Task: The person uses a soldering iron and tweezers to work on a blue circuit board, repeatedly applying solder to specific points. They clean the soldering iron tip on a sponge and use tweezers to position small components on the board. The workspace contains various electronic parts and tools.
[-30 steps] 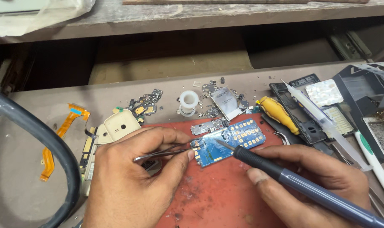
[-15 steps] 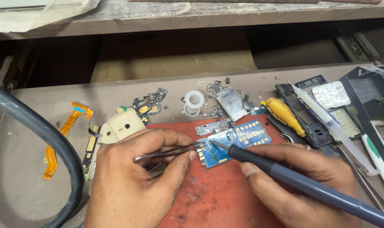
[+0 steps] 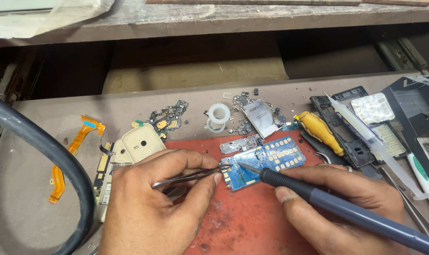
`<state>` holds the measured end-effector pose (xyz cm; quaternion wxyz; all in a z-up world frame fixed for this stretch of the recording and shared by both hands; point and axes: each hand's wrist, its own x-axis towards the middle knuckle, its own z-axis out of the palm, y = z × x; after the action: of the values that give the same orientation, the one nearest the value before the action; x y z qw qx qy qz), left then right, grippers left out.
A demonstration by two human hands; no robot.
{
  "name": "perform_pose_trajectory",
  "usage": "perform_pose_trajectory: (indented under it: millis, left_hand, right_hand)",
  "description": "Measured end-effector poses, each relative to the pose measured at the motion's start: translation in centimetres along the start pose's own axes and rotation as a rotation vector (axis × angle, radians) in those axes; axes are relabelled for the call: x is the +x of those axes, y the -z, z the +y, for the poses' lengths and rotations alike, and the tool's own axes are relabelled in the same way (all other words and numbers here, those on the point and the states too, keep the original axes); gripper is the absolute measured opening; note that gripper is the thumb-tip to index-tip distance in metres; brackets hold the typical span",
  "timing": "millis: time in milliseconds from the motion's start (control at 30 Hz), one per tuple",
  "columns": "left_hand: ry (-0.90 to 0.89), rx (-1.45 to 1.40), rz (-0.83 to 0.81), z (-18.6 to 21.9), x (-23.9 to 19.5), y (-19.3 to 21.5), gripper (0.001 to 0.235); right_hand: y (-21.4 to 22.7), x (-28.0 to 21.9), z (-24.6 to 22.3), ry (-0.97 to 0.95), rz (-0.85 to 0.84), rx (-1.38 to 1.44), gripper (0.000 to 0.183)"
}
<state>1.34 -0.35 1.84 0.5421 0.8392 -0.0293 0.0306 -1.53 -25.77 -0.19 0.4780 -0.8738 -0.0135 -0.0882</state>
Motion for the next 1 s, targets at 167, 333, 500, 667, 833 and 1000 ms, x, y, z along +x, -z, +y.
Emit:
perform_pose_trajectory:
  millis: [167,333,500,667,833,1000]
  left_hand:
    - [0.007,0.011,-0.009,0.1,0.1,0.0,0.018]
    - [-0.070,-0.024,-0.029,1.2,0.3,0.0,0.018]
    - [-0.145,-0.051,-0.094,3.0,0.3,-0.3,0.015]
    - [-0.297,0.093,-0.246,4.5,0.8,-1.0,0.015]
    - [-0.485,0.156,-0.299,5.3,1.5,-2.9,0.031]
    - [-0.252,0.522,-0.350,5.8,1.9,-4.6,0.033]
  right_hand:
    - [-0.1,-0.3,0.0,-0.091,0.013,0.076,0.028]
    - [0.4,-0.2,-0.4,-0.058,0.075,0.071,0.029]
    - [2.5,0.0,-0.7,-0.035,0.142,-0.013,0.029]
    - [3.0,-0.2,-0.3,-0.129,0.226,0.092,0.029]
    - [4.8,-0.8,0.5,-0.055,0.242,0.100,0.030]
    - [5.6,-1.0,1.3,-0.079,0.263,0.136,0.030]
